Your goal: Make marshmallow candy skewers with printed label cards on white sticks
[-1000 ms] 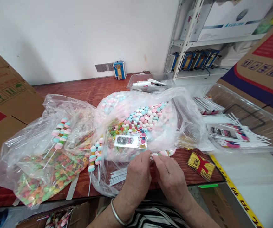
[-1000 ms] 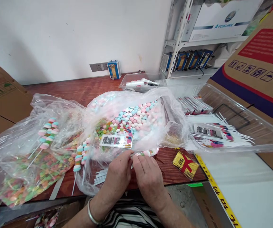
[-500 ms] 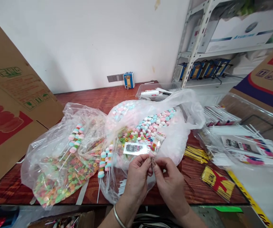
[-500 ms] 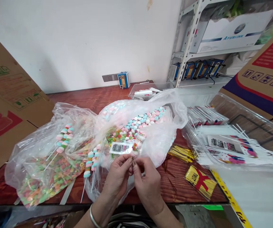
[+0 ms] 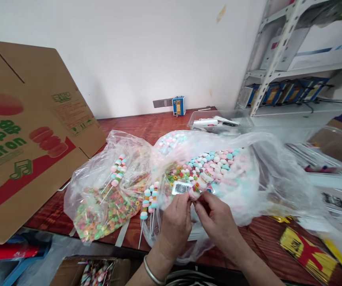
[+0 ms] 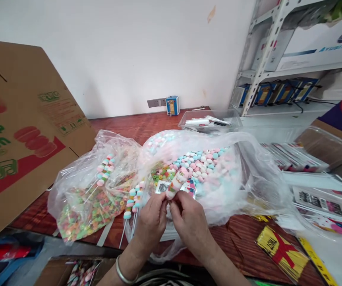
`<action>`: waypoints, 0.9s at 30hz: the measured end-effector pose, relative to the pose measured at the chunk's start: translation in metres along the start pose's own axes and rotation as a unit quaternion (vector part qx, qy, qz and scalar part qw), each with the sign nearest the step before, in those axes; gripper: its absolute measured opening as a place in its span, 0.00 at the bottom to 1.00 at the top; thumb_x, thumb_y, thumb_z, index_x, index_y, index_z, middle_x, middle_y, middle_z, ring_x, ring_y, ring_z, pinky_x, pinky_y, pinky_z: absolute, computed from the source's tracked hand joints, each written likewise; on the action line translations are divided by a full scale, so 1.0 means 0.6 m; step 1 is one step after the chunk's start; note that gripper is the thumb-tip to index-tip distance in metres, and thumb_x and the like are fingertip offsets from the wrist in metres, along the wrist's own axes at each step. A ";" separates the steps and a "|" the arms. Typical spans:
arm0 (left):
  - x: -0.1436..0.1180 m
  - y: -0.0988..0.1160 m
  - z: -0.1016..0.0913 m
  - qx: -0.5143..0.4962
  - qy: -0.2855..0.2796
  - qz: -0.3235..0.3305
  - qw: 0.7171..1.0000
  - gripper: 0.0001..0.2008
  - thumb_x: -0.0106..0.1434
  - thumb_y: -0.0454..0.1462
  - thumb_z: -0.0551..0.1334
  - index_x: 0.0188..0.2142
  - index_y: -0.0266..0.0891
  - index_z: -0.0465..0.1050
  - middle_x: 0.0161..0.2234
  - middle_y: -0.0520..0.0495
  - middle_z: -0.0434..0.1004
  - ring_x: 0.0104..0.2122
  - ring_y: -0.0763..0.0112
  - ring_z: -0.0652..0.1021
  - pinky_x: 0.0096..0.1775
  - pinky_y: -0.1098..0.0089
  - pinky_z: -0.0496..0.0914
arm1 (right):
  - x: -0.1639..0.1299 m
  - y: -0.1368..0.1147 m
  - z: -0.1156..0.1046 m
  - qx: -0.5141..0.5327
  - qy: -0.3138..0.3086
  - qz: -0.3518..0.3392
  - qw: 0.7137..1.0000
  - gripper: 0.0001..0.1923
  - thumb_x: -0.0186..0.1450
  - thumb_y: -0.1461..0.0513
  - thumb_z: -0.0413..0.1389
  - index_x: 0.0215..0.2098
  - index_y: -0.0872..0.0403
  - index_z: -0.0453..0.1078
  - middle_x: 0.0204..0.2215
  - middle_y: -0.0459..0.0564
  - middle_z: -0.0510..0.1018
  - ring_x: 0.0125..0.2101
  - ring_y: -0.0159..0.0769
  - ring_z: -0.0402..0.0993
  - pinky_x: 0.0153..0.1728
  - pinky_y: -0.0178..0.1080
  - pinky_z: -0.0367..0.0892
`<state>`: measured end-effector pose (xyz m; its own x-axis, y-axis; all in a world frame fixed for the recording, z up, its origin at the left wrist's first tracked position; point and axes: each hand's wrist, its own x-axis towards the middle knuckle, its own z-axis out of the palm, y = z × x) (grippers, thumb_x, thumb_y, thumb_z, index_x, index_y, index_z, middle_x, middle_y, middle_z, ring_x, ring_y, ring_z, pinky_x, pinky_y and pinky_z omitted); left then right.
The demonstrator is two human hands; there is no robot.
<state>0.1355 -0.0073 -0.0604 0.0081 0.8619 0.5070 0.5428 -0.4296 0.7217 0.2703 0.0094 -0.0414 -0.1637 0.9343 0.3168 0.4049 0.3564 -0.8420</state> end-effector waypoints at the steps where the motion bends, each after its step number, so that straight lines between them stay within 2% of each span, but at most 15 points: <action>1: 0.000 0.001 -0.005 0.020 0.011 0.007 1.000 0.13 0.68 0.34 0.52 0.47 0.39 0.72 0.39 0.41 0.76 0.40 0.64 0.75 0.42 0.64 0.69 | 0.003 -0.005 0.004 -0.004 -0.005 -0.017 1.000 0.07 0.66 0.62 0.51 0.32 0.53 0.68 0.28 0.48 0.75 0.29 0.37 0.70 0.31 0.37 0.62; 2: 0.000 0.002 -0.009 0.020 0.022 -0.008 1.000 0.12 0.68 0.35 0.52 0.45 0.39 0.72 0.38 0.41 0.76 0.39 0.64 0.75 0.42 0.65 0.69 | 0.007 -0.009 0.009 0.003 -0.012 -0.027 1.000 0.08 0.67 0.61 0.50 0.30 0.53 0.68 0.27 0.48 0.75 0.29 0.36 0.70 0.30 0.36 0.62; 4: 0.002 0.006 -0.016 -0.045 0.037 -0.095 0.994 0.12 0.69 0.38 0.52 0.42 0.39 0.73 0.31 0.46 0.75 0.32 0.68 0.75 0.36 0.68 0.69 | 0.016 -0.016 0.021 0.055 -0.040 -0.020 0.997 0.10 0.68 0.60 0.50 0.29 0.53 0.66 0.25 0.46 0.73 0.27 0.34 0.69 0.28 0.35 0.62; 5: 0.004 0.007 -0.018 -0.104 0.037 -0.153 0.982 0.12 0.69 0.40 0.52 0.41 0.39 0.73 0.26 0.49 0.72 0.27 0.71 0.72 0.31 0.71 0.68 | 0.021 -0.017 0.028 0.094 -0.060 -0.004 0.994 0.11 0.69 0.59 0.50 0.29 0.52 0.66 0.24 0.45 0.73 0.25 0.33 0.68 0.26 0.34 0.61; 7: 0.008 0.005 -0.022 -0.233 0.039 -0.247 0.940 0.14 0.68 0.44 0.53 0.41 0.38 0.73 0.19 0.56 0.62 0.18 0.77 0.64 0.22 0.75 0.61 | 0.031 -0.019 0.041 0.166 -0.095 0.030 0.981 0.12 0.69 0.57 0.50 0.30 0.52 0.65 0.21 0.43 0.72 0.21 0.32 0.67 0.22 0.33 0.61; 9: 0.012 -0.002 -0.024 -0.320 0.062 -0.286 0.901 0.15 0.66 0.46 0.56 0.43 0.37 0.72 0.16 0.59 0.57 0.15 0.79 0.59 0.19 0.76 0.55 | 0.038 -0.021 0.054 0.187 -0.100 0.042 0.976 0.12 0.69 0.56 0.50 0.32 0.53 0.67 0.23 0.44 0.74 0.22 0.32 0.69 0.23 0.34 0.64; 11: 0.013 -0.010 -0.027 -0.348 0.100 -0.296 0.884 0.17 0.64 0.47 0.59 0.43 0.37 0.73 0.16 0.59 0.58 0.15 0.80 0.58 0.19 0.77 0.54 | 0.041 -0.024 0.065 0.156 -0.076 0.022 0.985 0.10 0.68 0.56 0.52 0.36 0.53 0.71 0.29 0.47 0.77 0.28 0.36 0.74 0.29 0.36 0.67; 14: 0.011 -0.018 -0.032 -0.348 0.146 -0.304 0.875 0.19 0.60 0.49 0.63 0.42 0.37 0.76 0.16 0.57 0.61 0.17 0.78 0.62 0.22 0.76 0.58 | 0.042 -0.034 0.077 0.117 -0.045 -0.004 0.992 0.10 0.65 0.57 0.56 0.40 0.52 0.74 0.36 0.51 0.79 0.35 0.40 0.75 0.36 0.40 0.69; 16: 0.009 -0.018 -0.035 -0.343 0.158 -0.301 0.876 0.19 0.58 0.49 0.64 0.42 0.38 0.77 0.17 0.55 0.64 0.19 0.76 0.64 0.25 0.75 0.61 | 0.044 -0.042 0.083 0.156 -0.047 0.021 0.986 0.10 0.65 0.55 0.56 0.37 0.53 0.74 0.31 0.50 0.78 0.30 0.38 0.74 0.32 0.39 0.69; 19: 0.008 -0.018 -0.040 -0.351 0.145 -0.293 0.878 0.19 0.58 0.50 0.64 0.40 0.38 0.78 0.18 0.54 0.64 0.21 0.74 0.66 0.27 0.73 0.63 | 0.052 -0.052 0.087 0.285 -0.097 0.093 0.949 0.13 0.63 0.52 0.58 0.31 0.54 0.70 0.20 0.44 0.73 0.18 0.30 0.65 0.20 0.34 0.62; 22: 0.015 -0.018 -0.049 -0.371 0.135 -0.250 0.884 0.15 0.59 0.48 0.64 0.34 0.38 0.79 0.22 0.52 0.68 0.25 0.72 0.69 0.33 0.70 0.67 | 0.060 -0.055 0.078 0.363 -0.157 0.156 0.905 0.17 0.57 0.50 0.63 0.28 0.54 0.68 0.15 0.39 0.66 0.13 0.23 0.53 0.14 0.30 0.49; 24: 0.021 -0.017 -0.065 -0.364 0.125 -0.189 0.903 0.10 0.59 0.44 0.66 0.31 0.40 0.80 0.30 0.47 0.75 0.34 0.68 0.74 0.43 0.66 0.69 | 0.062 -0.050 0.065 0.359 -0.180 0.172 0.900 0.18 0.52 0.50 0.67 0.25 0.54 0.69 0.15 0.39 0.65 0.14 0.24 0.54 0.14 0.30 0.49; 25: 0.024 -0.015 -0.078 -0.344 0.110 -0.154 0.920 0.07 0.58 0.41 0.66 0.31 0.41 0.81 0.37 0.45 0.77 0.40 0.65 0.75 0.48 0.64 0.68 | 0.062 -0.044 0.058 0.343 -0.190 0.167 0.905 0.19 0.49 0.49 0.69 0.24 0.53 0.71 0.17 0.42 0.68 0.16 0.27 0.59 0.16 0.32 0.54; 27: 0.025 -0.007 -0.111 -0.287 0.067 -0.085 0.952 0.06 0.59 0.36 0.66 0.35 0.44 0.82 0.53 0.43 0.74 0.53 0.58 0.72 0.55 0.59 0.64 | 0.062 -0.023 0.043 0.268 -0.204 0.157 0.929 0.17 0.53 0.48 0.66 0.25 0.52 0.74 0.18 0.47 0.72 0.18 0.31 0.65 0.18 0.36 0.59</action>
<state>0.0772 -0.0102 -0.0243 -0.1668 0.9065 0.3879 -0.0224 -0.3968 0.9176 0.2356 0.0388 -0.0290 -0.4839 0.8714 -0.0803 0.0025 -0.0904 -0.9959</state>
